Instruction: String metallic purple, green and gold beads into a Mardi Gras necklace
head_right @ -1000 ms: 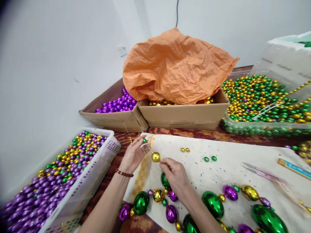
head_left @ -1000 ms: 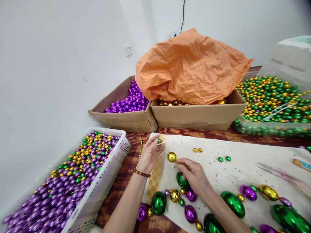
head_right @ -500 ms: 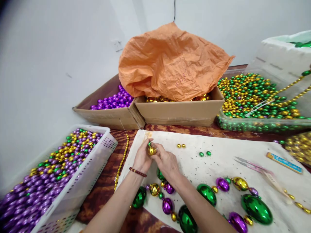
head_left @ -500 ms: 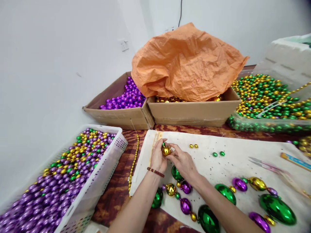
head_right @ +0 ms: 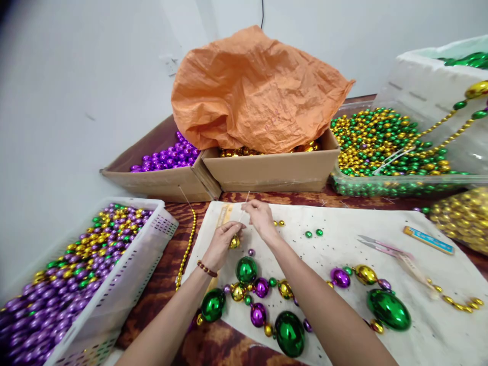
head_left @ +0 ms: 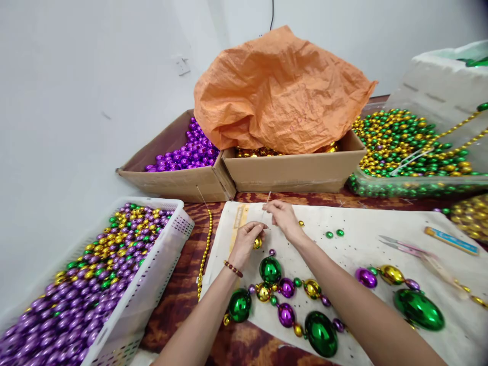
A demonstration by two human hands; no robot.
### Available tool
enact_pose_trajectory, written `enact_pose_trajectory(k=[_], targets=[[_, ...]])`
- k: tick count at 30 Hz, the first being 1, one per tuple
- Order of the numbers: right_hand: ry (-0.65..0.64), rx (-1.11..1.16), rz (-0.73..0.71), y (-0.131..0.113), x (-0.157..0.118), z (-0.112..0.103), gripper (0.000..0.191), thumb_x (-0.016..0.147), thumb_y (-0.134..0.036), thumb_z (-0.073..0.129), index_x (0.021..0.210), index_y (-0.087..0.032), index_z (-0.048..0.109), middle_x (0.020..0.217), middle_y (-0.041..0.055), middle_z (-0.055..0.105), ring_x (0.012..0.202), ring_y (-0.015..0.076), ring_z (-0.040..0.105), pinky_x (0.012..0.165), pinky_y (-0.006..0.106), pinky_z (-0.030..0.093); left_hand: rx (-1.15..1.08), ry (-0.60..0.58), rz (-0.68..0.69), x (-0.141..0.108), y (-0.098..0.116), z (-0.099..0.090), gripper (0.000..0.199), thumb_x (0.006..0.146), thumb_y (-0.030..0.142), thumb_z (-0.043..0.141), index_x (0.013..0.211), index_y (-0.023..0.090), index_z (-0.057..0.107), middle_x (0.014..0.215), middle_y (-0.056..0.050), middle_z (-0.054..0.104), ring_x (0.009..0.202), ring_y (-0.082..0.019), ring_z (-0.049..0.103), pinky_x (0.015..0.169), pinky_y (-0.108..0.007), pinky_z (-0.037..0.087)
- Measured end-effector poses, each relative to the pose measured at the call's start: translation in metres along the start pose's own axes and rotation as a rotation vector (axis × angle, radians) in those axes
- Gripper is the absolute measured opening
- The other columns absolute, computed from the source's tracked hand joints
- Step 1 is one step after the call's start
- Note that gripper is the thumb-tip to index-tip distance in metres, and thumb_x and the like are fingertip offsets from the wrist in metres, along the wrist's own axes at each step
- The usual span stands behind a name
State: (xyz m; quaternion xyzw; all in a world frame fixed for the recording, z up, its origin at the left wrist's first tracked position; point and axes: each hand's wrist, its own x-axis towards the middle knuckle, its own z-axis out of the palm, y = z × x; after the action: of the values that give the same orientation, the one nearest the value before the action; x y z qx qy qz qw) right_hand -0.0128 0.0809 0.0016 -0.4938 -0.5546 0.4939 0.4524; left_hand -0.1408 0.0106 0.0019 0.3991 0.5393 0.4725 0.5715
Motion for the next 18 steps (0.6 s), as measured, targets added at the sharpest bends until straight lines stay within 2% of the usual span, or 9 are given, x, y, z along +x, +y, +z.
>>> enact_pose_trajectory(k=[4, 7, 9, 11, 14, 18], targets=[[0.183, -0.076, -0.022, -0.003, 0.004, -0.032, 0.041, 0.088, -0.049, 0.039, 0.086, -0.014, 0.06, 0.059, -0.0009, 0.056, 0.042, 0.0102, 0.045, 0.042, 0.022, 0.036, 0.066, -0.015, 0.012, -0.007, 0.0, -0.009, 0.021, 0.076, 0.035, 0.067, 0.076, 0.015, 0.072, 0.063, -0.002, 0.063, 0.061, -0.013, 0.055, 0.058, -0.023, 0.039], [0.204, -0.216, -0.071, -0.01, 0.001, -0.064, 0.045, 0.092, -0.048, 0.031, 0.094, -0.014, 0.06, 0.061, 0.0008, 0.057, 0.049, 0.0131, 0.05, 0.047, 0.023, 0.038, 0.077, -0.001, 0.016, -0.012, 0.001, -0.018, 0.02, 0.077, 0.034, 0.068, 0.074, 0.015, 0.073, 0.071, -0.004, 0.068, 0.069, -0.015, 0.058, 0.066, -0.024, 0.041], [0.115, -0.347, -0.109, -0.013, -0.005, -0.08, 0.037, 0.091, -0.043, 0.038, 0.088, -0.016, 0.063, 0.07, 0.0029, 0.063, 0.058, 0.0147, 0.056, 0.055, 0.024, 0.041, 0.066, 0.009, 0.004, -0.015, 0.003, -0.025, 0.02, 0.076, 0.034, 0.068, 0.076, 0.015, 0.073, 0.079, -0.007, 0.071, 0.075, -0.016, 0.06, 0.071, -0.025, 0.043], [-0.034, -0.496, -0.132, -0.013, -0.015, -0.087, 0.024, 0.085, -0.035, 0.052, 0.077, -0.018, 0.066, 0.077, 0.0033, 0.067, 0.068, 0.0165, 0.06, 0.061, 0.025, 0.04, 0.045, 0.023, -0.012, -0.018, 0.005, -0.031, 0.021, 0.076, 0.036, 0.069, 0.078, 0.015, 0.074, 0.086, -0.008, 0.072, 0.08, -0.018, 0.063, 0.074, -0.027, 0.045], [-0.218, -0.719, -0.129, -0.004, -0.03, -0.083, 0.016, 0.08, -0.026, 0.058, 0.068, -0.02, 0.067, 0.081, 0.0039, 0.07, 0.076, 0.0195, 0.062, 0.064, 0.026, 0.036, 0.005, 0.057, -0.024, -0.02, 0.006, -0.039, 0.022, 0.075, 0.037, 0.07, 0.078, 0.015, 0.073, 0.088, -0.009, 0.072, 0.085, -0.019, 0.064, 0.08, -0.03, 0.047], [-0.333, -0.945, -0.102, 0.009, -0.041, -0.07, 0.022, 0.085, -0.024, 0.051, 0.072, -0.019, 0.068, 0.084, 0.0079, 0.07, 0.078, 0.0217, 0.063, 0.066, 0.028, 0.034, 0.003, 0.102, -0.024, -0.021, 0.003, -0.043, 0.024, 0.077, 0.039, 0.067, 0.078, 0.015, 0.07, 0.086, -0.009, 0.071, 0.085, -0.019, 0.065, 0.082, -0.032, 0.048]])
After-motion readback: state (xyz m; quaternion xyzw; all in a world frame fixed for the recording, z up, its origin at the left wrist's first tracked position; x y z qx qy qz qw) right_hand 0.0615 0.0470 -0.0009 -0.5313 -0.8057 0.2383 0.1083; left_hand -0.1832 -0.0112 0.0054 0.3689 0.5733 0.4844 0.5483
